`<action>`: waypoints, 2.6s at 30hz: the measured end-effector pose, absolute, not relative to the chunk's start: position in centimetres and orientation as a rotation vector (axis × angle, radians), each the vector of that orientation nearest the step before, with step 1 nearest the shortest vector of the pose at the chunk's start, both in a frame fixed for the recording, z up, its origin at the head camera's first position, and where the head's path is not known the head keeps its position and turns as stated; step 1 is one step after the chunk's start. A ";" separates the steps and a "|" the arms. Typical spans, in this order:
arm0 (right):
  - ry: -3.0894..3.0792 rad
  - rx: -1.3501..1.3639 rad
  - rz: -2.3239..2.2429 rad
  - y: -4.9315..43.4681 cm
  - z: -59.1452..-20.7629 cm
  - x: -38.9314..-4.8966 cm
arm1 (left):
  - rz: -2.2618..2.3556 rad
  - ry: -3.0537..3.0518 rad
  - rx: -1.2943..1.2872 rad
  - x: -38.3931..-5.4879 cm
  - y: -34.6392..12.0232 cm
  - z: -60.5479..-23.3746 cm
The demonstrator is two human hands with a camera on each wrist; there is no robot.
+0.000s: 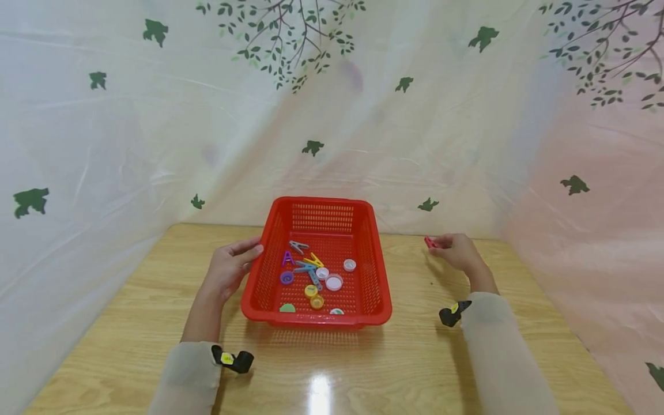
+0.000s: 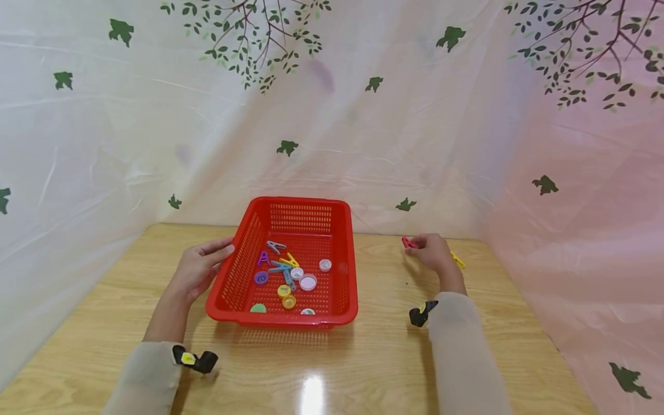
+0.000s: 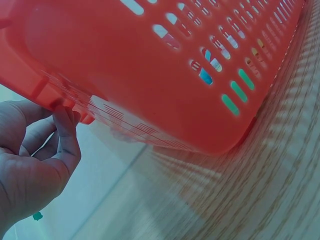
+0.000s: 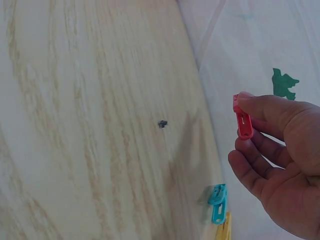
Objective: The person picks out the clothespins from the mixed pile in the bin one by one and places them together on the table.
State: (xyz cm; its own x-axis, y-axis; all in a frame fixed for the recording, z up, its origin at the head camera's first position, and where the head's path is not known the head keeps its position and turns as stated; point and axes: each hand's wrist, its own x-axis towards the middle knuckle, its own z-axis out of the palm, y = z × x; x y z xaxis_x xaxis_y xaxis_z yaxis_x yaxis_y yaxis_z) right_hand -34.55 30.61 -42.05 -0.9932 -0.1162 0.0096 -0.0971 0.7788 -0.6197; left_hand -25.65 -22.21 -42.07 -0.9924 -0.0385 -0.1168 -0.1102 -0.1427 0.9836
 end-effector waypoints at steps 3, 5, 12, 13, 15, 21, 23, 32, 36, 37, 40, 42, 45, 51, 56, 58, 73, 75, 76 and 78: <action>2.925 -0.138 -1.024 30.9 -42.5 -34.6 | 2.333 2.029 -0.178 -25.7 -22.2 -42.0; 2.925 -0.120 -1.011 31.1 -42.9 -34.7 | 2.335 2.030 -0.182 -25.7 -22.1 -42.0; 2.920 -0.074 -0.955 31.6 -43.5 -34.7 | 2.341 2.030 -0.170 -25.6 -22.2 -42.0; 2.922 -0.076 -0.935 31.6 -43.5 -34.7 | 2.336 2.033 -0.168 -25.6 -22.2 -42.0; 2.924 -0.072 -0.901 31.7 -43.5 -34.7 | 2.334 2.033 -0.171 -25.6 -22.2 -42.0; 2.912 -0.031 -0.827 31.6 -43.7 -34.6 | 2.329 2.033 -0.167 -25.6 -22.2 -42.1; 2.915 -0.021 -0.813 31.5 -43.8 -34.6 | 2.329 2.035 -0.165 -25.6 -22.2 -42.1; 2.969 -0.043 -0.765 31.3 -43.9 -34.4 | 2.336 2.029 -0.156 -25.6 -22.1 -42.2; 2.957 0.002 -0.772 31.6 -43.9 -34.4 | 2.332 2.029 -0.167 -25.7 -22.2 -42.1; 2.955 0.013 -0.774 31.7 -44.0 -34.5 | 2.330 2.031 -0.170 -25.7 -22.2 -42.1; 2.941 0.047 -0.794 31.9 -44.1 -34.5 | 2.325 2.041 -0.173 -25.7 -22.1 -42.1; 2.943 0.054 -0.796 32.0 -44.2 -34.5 | 2.322 2.046 -0.173 -25.7 -22.1 -42.1; 2.945 0.053 -0.795 32.0 -44.2 -34.4 | 2.329 2.044 -0.178 -25.7 -22.1 -42.2; 2.965 0.045 -0.772 32.0 -44.2 -34.3 | 2.338 2.036 -0.183 -25.7 -22.1 -42.2; 2.969 0.050 -0.765 31.9 -43.9 -34.2 | 2.334 2.041 -0.176 -25.7 -22.1 -42.2; 2.977 0.044 -0.759 31.9 -43.8 -34.1 | 2.326 2.046 -0.178 -25.7 -22.1 -42.2; 2.980 -0.019 -0.749 31.9 -43.5 -33.9 | 2.327 2.045 -0.178 -25.5 -22.1 -42.0; 2.979 -0.026 -0.742 32.0 -43.5 -34.0 | 2.325 2.044 -0.179 -25.5 -22.0 -42.0; 2.980 -0.027 -0.743 32.0 -43.4 -33.9 | 2.327 2.042 -0.179 -25.5 -22.0 -42.1; 2.978 -0.037 -0.759 32.1 -43.3 -33.9 | 2.325 2.046 -0.176 -25.5 -22.1 -42.1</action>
State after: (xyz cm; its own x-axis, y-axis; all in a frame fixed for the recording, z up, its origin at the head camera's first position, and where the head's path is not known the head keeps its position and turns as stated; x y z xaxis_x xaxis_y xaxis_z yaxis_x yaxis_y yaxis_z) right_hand -33.90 32.14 -43.25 -0.9974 -0.0400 -0.0598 -0.0065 0.8780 -0.4785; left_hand -25.54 -22.06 -42.13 -0.9928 -0.0452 -0.1113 -0.1047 -0.1297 0.9860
